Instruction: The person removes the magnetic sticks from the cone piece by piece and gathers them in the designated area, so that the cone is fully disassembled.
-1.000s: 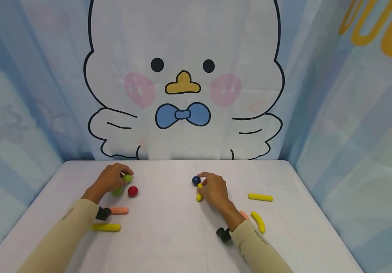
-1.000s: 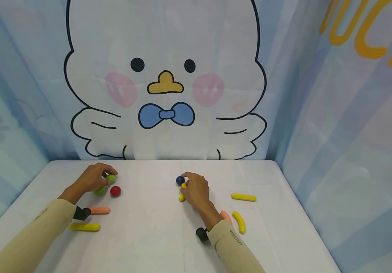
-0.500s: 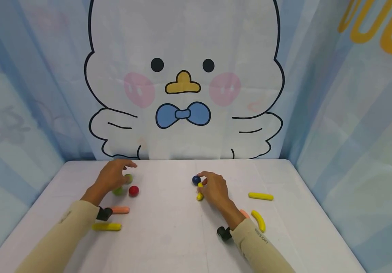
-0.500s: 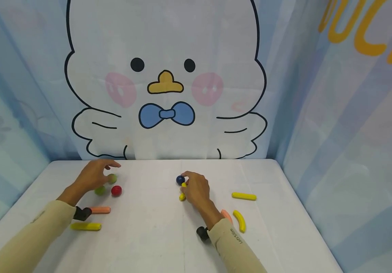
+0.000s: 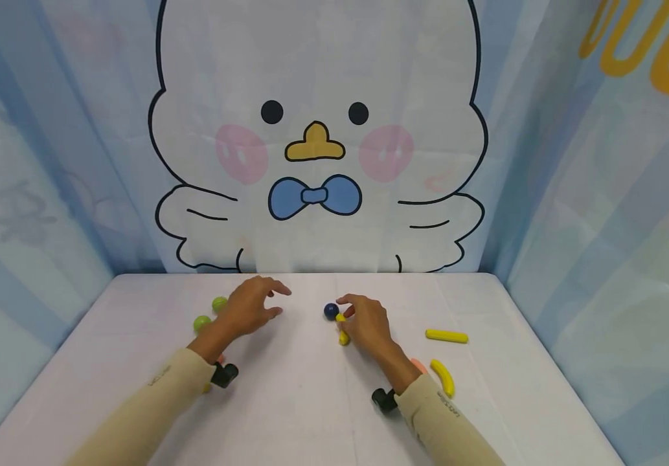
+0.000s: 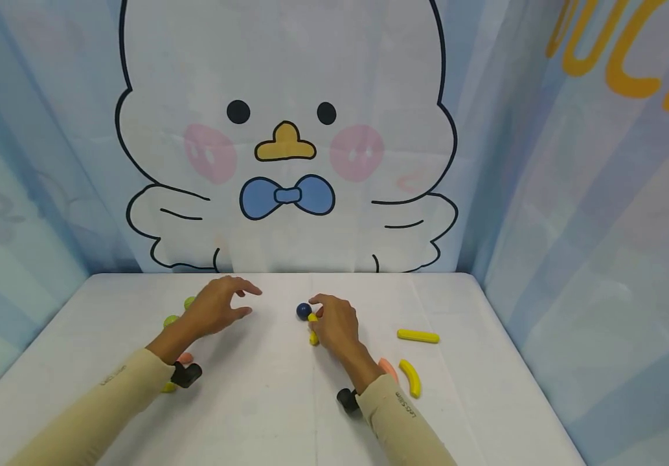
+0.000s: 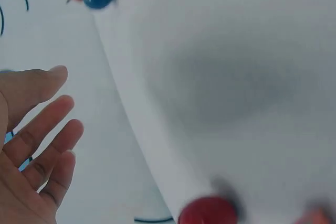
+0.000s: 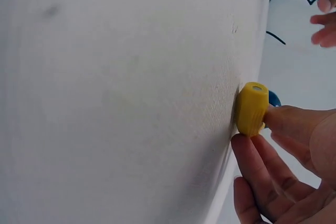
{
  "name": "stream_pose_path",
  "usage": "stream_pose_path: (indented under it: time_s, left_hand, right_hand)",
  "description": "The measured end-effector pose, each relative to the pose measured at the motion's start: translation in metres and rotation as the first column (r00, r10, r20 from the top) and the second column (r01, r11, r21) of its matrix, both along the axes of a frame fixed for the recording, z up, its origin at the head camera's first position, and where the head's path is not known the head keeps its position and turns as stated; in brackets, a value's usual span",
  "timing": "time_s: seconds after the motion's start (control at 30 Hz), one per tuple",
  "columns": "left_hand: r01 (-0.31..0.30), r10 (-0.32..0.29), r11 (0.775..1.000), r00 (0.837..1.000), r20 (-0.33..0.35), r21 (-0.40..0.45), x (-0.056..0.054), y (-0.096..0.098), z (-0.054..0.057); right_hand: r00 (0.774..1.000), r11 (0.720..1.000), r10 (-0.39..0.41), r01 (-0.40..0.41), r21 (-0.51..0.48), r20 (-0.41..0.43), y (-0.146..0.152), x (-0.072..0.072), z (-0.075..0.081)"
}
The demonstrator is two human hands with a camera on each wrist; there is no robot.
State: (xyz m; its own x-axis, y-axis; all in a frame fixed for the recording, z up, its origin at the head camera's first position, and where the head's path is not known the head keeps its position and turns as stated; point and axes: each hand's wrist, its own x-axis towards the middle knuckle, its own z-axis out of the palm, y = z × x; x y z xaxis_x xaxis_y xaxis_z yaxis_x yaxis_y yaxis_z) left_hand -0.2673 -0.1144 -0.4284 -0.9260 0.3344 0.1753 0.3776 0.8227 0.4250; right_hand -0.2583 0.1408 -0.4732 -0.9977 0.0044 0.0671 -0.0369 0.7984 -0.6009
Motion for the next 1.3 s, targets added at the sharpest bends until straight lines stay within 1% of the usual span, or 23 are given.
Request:
stream_pose_path:
  time_s: [0.1,0.23,0.33,0.47,0.57,0.67,0.77,0.93,1.13,1.3]
  left_hand:
    - [0.018,-0.018,1.0,0.999,0.032,0.015,0.0,0.019,-0.007]
    - [0.039,-0.043,0.997,0.997,0.069,0.064,0.001,0.039,-0.014]
    - [0.046,-0.055,0.994,0.994,0.089,0.096,0.001,0.049,-0.021]
    - [0.058,-0.073,0.991,0.991,0.115,0.125,0.0,0.06,-0.031]
    - [0.083,-0.097,0.987,0.99,0.105,0.136,-0.001,0.066,-0.037]
    - [0.105,-0.115,0.985,0.991,0.065,0.133,-0.003,0.07,-0.043]
    - [0.114,-0.119,0.985,0.992,0.031,0.129,-0.004,0.073,-0.045]
    - [0.116,-0.117,0.987,0.993,0.01,0.115,-0.004,0.073,-0.044]
    - [0.106,-0.111,0.988,0.993,0.031,0.114,-0.004,0.073,-0.044]
    - [0.113,-0.12,0.986,0.992,0.049,0.122,-0.003,0.073,-0.042]
  right_hand:
    - [1.0,1.0,0.009,-0.009,-0.006,-0.003,0.001,0.001,0.0]
    - [0.999,0.998,0.042,-0.042,-0.042,-0.007,0.002,0.003,0.001]
    - [0.997,0.994,0.079,-0.08,-0.074,-0.008,0.005,0.004,0.001]
    - [0.992,0.988,0.127,-0.127,-0.09,-0.006,0.007,0.007,0.002]
    - [0.989,0.985,0.148,-0.147,-0.09,-0.001,0.007,0.008,0.003]
    - [0.988,0.984,0.154,-0.153,-0.088,0.003,0.007,0.009,0.003]
    - [0.988,0.986,0.153,-0.152,-0.065,-0.002,0.007,0.008,0.003]
    - [0.988,0.988,0.152,-0.152,-0.028,0.01,0.006,0.007,0.002]
    - [0.985,0.986,0.164,-0.163,-0.019,0.045,0.005,0.011,0.006]
    - [0.983,0.985,0.172,-0.173,0.008,0.065,0.009,0.017,0.012]
